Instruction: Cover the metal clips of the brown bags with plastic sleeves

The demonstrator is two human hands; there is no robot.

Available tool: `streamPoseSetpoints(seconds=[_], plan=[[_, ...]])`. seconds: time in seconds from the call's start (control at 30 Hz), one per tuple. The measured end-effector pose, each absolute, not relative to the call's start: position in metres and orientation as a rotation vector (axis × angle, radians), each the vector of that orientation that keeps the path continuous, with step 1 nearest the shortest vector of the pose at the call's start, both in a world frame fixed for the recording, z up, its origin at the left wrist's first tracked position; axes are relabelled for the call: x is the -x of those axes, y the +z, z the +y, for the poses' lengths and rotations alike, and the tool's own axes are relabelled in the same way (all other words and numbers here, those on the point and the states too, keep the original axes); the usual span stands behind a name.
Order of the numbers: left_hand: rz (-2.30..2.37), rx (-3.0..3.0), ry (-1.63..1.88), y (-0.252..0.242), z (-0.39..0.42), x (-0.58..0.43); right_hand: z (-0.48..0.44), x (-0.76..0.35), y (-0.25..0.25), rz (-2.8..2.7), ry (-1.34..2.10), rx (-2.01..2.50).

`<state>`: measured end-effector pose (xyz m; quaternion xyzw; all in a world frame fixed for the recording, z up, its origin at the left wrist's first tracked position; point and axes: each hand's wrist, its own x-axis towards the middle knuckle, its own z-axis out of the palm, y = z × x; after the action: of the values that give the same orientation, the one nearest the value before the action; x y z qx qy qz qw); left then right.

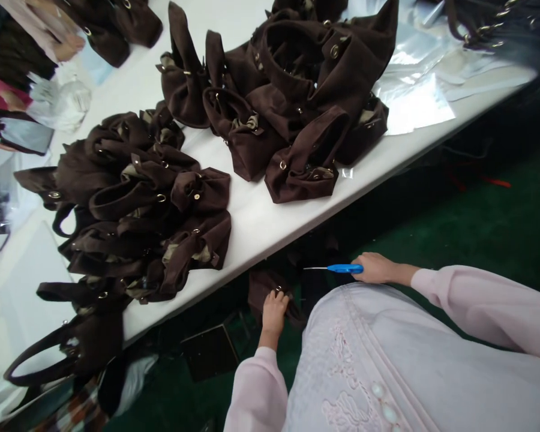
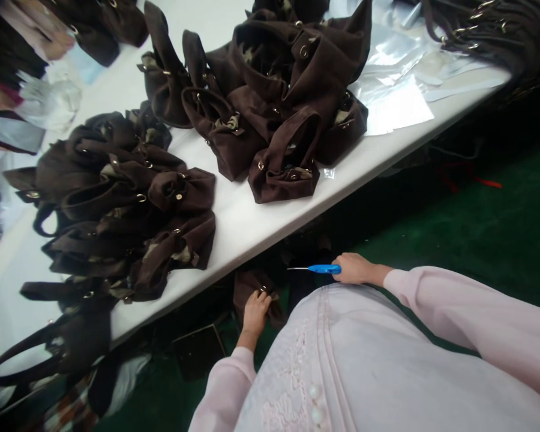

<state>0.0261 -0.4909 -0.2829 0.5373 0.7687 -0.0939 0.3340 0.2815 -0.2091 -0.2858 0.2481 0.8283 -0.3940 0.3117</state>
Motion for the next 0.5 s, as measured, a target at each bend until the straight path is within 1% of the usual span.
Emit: streamPoseSetpoints(seconds=[0.1, 0.2, 0.5], plan=[[1.73, -1.594, -0.349, -0.295, -0.491, -0.023, -0.22, -0.264, -0.286, 2.183, -1.076, -0.608], [1.55, -1.711, -0.419, -0.303, -0.489, -0.024, -0.234, -0.248, -0.29, 2.159, -1.114, -0.548], [1.281, -1.907, -0.476, -0.307, -0.451, -0.026, -0.233, -0.23, -0.302, 2.136, -1.141, -0.603]])
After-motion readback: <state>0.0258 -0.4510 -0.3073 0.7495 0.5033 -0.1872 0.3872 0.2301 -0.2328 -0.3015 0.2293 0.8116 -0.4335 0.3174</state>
